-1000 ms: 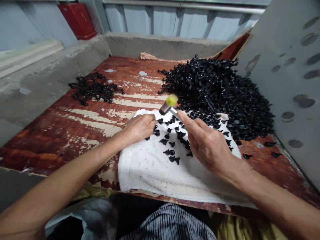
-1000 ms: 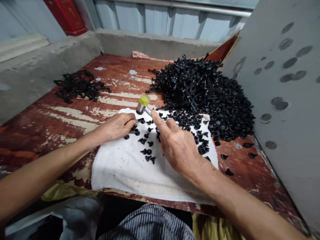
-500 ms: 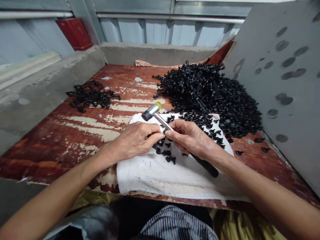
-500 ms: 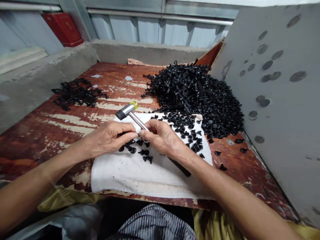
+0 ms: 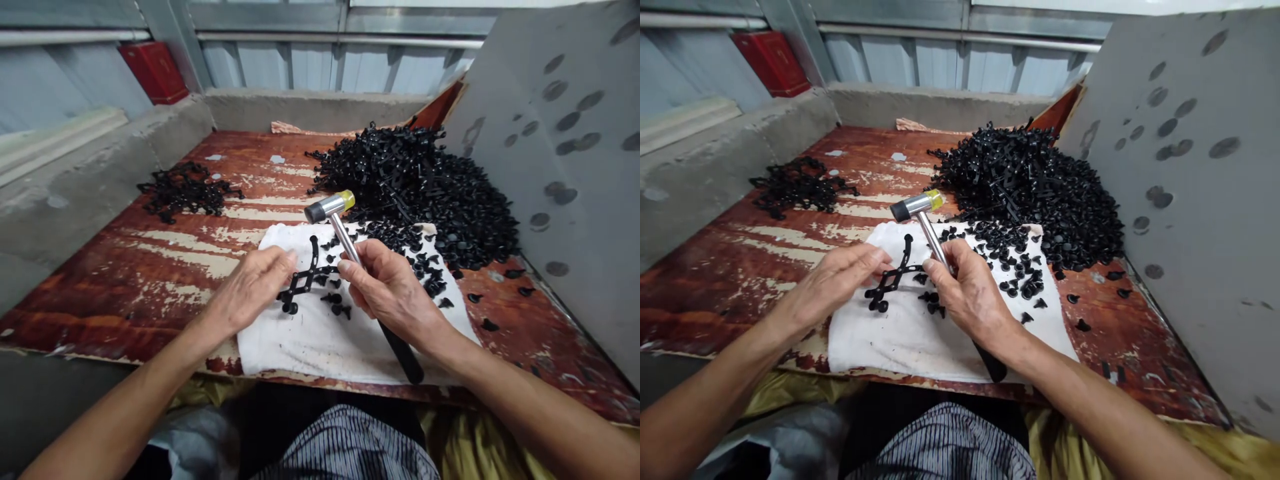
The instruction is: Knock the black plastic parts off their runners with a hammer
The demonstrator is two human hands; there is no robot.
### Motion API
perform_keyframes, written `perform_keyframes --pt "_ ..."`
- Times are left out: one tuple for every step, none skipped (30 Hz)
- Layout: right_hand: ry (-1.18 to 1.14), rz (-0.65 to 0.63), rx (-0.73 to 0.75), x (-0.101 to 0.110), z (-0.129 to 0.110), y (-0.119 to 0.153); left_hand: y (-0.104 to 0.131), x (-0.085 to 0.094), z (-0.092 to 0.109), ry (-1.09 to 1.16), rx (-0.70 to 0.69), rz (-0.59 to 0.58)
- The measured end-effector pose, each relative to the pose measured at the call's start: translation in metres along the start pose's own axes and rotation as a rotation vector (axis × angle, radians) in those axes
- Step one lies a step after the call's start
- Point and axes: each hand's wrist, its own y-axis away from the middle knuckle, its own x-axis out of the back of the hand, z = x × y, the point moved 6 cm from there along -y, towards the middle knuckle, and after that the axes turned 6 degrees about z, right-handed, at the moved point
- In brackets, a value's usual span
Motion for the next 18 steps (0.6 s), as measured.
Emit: perform_keyframes --pt "0.003 -0.006 0.001 -0.002 -0.001 0.0 0.001 -0.006 0.004 -0.01 -0.013 -0.051" --pt "0.009 -0.019 0.001 -0.004 -0.002 0.001 0.002 -0.012 0.007 -0.006 -0.023 -0.089" --pt "0.02 -0.042 -0.002 -0.006 -0.002 0.002 0.003 -0.016 0.01 0.009 -0.025 -0.112" --pt "0.034 -0.059 -0.002 -0.006 -0.003 0.003 0.003 -0.019 0.012 0.029 -0.024 -0.125" --pt "0.059 -0.071 0.003 -0.006 -0.003 0.005 0.004 -0.021 0.013 0.044 -0.024 -0.132" --pt "0.097 -0.076 0.017 -0.003 -0.004 0.008 0.005 -0.022 0.012 0.046 -0.026 -0.142" --pt "0.151 -0.073 0.037 0.001 -0.004 0.013 0.006 -0.022 0.011 0.033 -0.029 -0.159" --pt "0.221 -0.065 0.065 0.007 -0.004 0.018 0.008 -0.022 0.008 0.011 -0.031 -0.185" --pt "0.294 -0.045 0.101 0.014 -0.005 0.024 0.011 -0.022 0.005 -0.015 -0.034 -0.224" --pt "0.382 -0.026 0.12 0.021 -0.004 0.031 0.014 -0.022 0.002 -0.038 -0.037 -0.268" --pt "0.45 -0.023 0.134 0.027 -0.002 0.038 0.017 -0.023 -0.001 -0.053 -0.039 -0.315" --pt "0.488 -0.024 0.154 0.033 0.001 0.046 0.02 -0.024 -0.003 -0.057 -0.041 -0.361" --pt "0.523 -0.016 0.164 0.038 0.003 0.052 0.022 -0.026 -0.004 -0.054 -0.045 -0.399" --pt "0.548 -0.014 0.18 0.041 0.006 0.058 0.024 -0.028 -0.004 -0.046 -0.052 -0.431" --pt "0.569 -0.005 0.201 0.044 0.008 0.063 0.025 -0.031 -0.003 -0.035 -0.061 -0.46" --pt "0.589 0.006 0.223 0.046 0.01 0.067 0.025 -0.034 0.0 -0.023 -0.068 -0.492" --pt "0.604 0.017 0.244 0.048 0.01 0.07 0.025 -0.037 0.002 -0.013 -0.071 -0.53" --pt "0.615 0.032 0.263 0.05 0.011 0.072 0.024 -0.041 0.004 -0.009 -0.07 -0.566"
